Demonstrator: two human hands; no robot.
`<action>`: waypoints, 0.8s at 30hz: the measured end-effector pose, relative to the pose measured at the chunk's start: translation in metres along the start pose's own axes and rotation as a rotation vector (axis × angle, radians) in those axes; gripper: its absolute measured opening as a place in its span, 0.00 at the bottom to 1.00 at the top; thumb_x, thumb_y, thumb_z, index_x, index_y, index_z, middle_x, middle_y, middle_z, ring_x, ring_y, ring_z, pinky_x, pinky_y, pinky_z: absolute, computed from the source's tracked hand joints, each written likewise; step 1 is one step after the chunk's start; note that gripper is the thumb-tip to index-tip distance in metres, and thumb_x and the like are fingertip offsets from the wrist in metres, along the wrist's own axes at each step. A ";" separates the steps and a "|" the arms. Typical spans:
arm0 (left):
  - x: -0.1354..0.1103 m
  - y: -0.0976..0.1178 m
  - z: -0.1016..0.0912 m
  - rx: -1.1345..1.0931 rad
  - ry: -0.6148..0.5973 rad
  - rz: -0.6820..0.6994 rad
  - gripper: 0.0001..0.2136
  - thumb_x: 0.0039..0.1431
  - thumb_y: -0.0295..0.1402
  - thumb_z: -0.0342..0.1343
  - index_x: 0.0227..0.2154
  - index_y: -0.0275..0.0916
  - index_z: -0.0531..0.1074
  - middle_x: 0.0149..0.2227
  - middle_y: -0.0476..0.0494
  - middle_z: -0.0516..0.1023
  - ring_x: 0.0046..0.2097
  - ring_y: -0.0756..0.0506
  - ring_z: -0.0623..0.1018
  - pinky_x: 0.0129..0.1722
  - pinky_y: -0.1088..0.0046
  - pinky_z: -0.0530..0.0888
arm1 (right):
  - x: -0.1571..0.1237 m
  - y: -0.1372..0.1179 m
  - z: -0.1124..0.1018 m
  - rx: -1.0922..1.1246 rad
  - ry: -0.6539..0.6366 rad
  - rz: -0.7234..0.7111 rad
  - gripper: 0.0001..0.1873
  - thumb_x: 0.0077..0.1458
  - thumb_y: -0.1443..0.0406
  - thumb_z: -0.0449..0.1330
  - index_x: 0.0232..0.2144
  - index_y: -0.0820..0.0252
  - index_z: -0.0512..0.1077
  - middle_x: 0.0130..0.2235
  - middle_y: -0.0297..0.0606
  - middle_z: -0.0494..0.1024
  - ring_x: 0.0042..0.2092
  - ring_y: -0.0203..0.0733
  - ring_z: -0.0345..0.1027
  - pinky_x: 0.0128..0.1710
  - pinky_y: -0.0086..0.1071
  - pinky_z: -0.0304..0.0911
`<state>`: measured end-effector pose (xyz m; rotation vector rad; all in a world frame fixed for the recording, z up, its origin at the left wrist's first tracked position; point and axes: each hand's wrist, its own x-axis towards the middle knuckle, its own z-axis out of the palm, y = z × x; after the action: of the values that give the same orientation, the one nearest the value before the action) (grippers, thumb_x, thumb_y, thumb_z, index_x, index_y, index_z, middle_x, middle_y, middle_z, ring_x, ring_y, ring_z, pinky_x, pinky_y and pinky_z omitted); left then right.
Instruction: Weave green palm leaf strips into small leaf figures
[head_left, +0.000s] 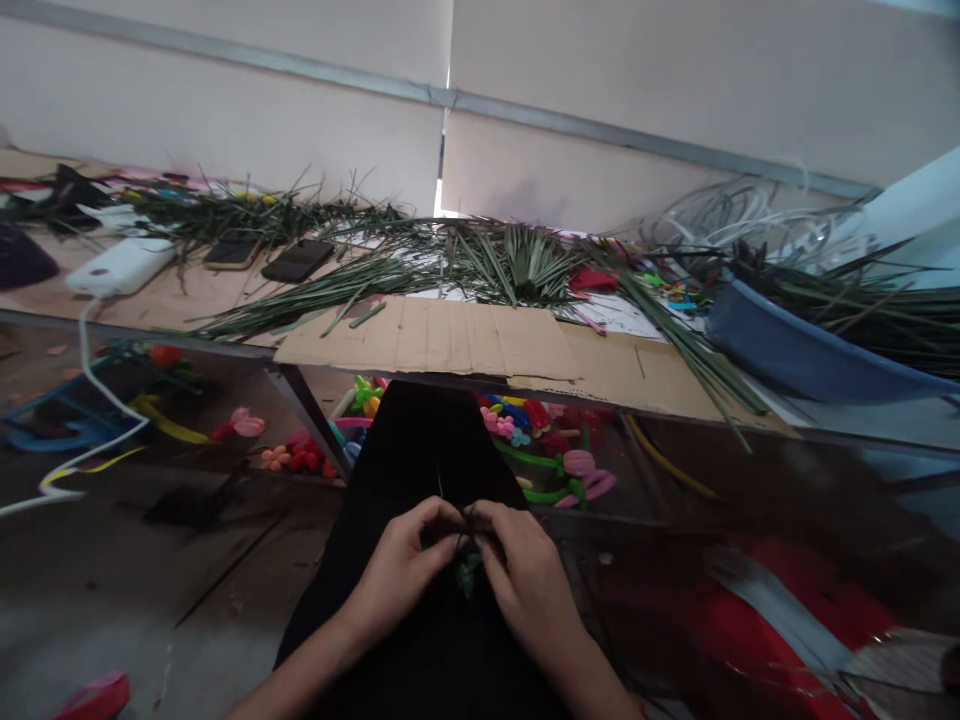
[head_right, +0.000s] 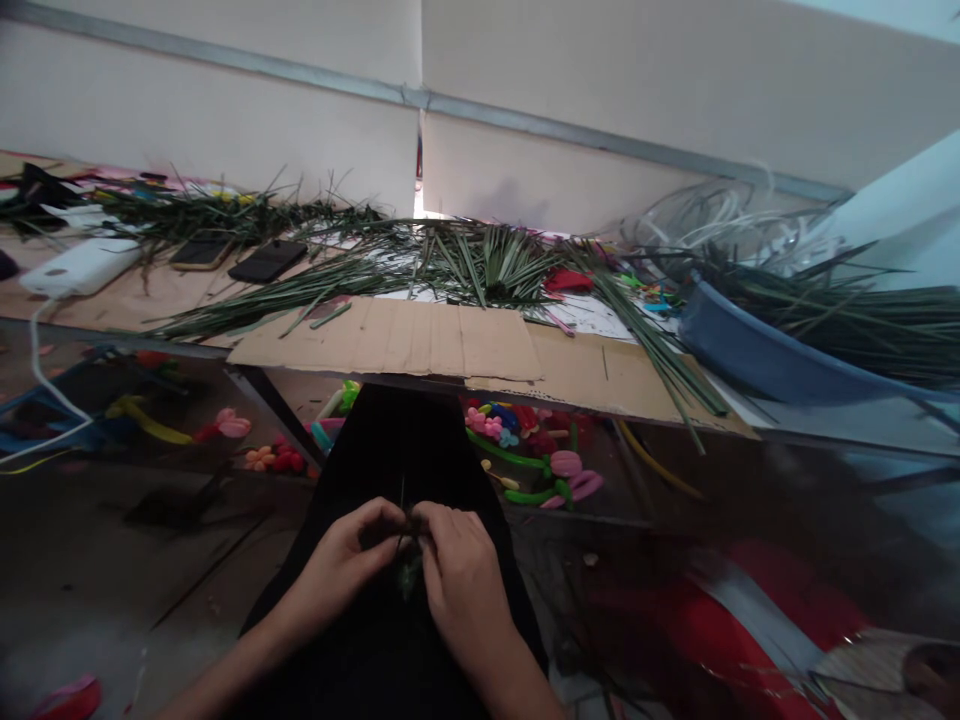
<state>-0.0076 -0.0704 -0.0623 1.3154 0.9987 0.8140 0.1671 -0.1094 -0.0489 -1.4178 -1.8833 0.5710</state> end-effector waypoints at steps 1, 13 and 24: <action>0.001 -0.001 0.000 -0.028 0.011 -0.014 0.03 0.56 0.32 0.61 0.31 0.39 0.74 0.31 0.50 0.75 0.37 0.46 0.74 0.39 0.72 0.69 | 0.000 0.000 0.000 0.038 -0.009 0.037 0.16 0.62 0.75 0.52 0.47 0.55 0.71 0.42 0.38 0.80 0.43 0.47 0.72 0.43 0.38 0.62; 0.002 -0.002 0.000 -0.074 0.132 -0.047 0.05 0.51 0.33 0.66 0.26 0.38 0.76 0.29 0.49 0.78 0.35 0.46 0.75 0.38 0.72 0.70 | 0.004 0.016 -0.008 0.723 -0.125 0.467 0.08 0.54 0.64 0.63 0.39 0.57 0.77 0.35 0.35 0.78 0.39 0.43 0.71 0.42 0.35 0.63; 0.000 -0.005 0.000 -0.079 0.156 -0.004 0.04 0.51 0.33 0.65 0.26 0.39 0.77 0.30 0.48 0.79 0.36 0.45 0.76 0.39 0.71 0.71 | 0.004 0.018 -0.011 0.794 -0.113 0.484 0.13 0.48 0.68 0.65 0.39 0.57 0.78 0.37 0.37 0.81 0.43 0.46 0.73 0.46 0.38 0.63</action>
<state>-0.0076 -0.0706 -0.0672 1.1953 1.0801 0.9548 0.1860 -0.1006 -0.0533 -1.2775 -1.1369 1.4628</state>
